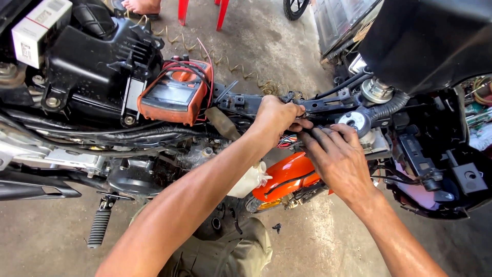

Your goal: Routing and testing electrical cables on a motorcycle using a multimeter for diagnostics.

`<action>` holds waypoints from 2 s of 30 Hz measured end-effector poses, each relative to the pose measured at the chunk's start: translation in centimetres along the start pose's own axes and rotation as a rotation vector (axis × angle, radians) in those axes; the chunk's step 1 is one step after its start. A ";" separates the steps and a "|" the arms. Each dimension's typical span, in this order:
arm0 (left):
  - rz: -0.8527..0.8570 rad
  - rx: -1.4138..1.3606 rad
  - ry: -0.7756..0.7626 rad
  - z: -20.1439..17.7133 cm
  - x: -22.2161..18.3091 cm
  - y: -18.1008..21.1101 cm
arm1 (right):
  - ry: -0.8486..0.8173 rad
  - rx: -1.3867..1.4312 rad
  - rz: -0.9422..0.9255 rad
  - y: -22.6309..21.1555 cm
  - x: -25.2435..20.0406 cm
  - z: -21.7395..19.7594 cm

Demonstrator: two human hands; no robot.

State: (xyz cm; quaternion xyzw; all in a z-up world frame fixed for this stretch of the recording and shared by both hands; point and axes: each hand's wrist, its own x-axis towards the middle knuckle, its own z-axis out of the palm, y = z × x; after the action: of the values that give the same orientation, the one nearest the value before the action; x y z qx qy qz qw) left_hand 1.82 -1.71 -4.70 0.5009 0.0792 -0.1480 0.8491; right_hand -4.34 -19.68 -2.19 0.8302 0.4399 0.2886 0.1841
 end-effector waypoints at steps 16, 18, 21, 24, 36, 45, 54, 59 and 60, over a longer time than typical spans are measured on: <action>0.292 -0.117 -0.124 -3.4 -10.5 -15.0 | -0.936 0.327 0.203 2.3 9.8 -5.0; 0.401 -0.183 -0.184 -3.0 -5.1 -18.9 | -1.022 0.352 0.266 2.2 10.8 -5.6; 0.539 -0.349 -0.221 -0.1 -1.6 -19.7 | -1.139 0.383 0.329 2.4 11.7 -6.1; 0.577 -0.418 -0.167 1.4 0.2 -19.6 | -1.169 0.408 0.360 2.3 12.0 -6.3; 0.541 -0.528 0.116 4.1 -3.8 -16.6 | -1.078 0.404 0.231 2.5 11.5 -6.3; 0.511 -0.256 0.140 3.1 -7.8 -13.9 | -0.604 0.215 0.077 2.0 4.5 -4.7; 0.150 -0.116 -0.004 0.7 -7.6 -4.7 | -0.193 0.054 -0.008 0.5 1.1 -4.0; 0.032 -0.152 -0.042 0.4 -6.4 -1.8 | -0.159 0.134 0.111 -0.7 1.4 -3.2; 0.010 -0.151 -0.039 0.3 -6.1 -1.7 | -0.118 0.117 0.169 -1.0 1.5 -2.8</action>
State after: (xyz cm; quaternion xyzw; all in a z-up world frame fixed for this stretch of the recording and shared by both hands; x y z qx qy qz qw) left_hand -4.51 -1.71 -4.28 0.4330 0.0711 -0.1470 0.8865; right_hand -6.06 -17.68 -0.15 0.8892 0.3727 0.2278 0.1359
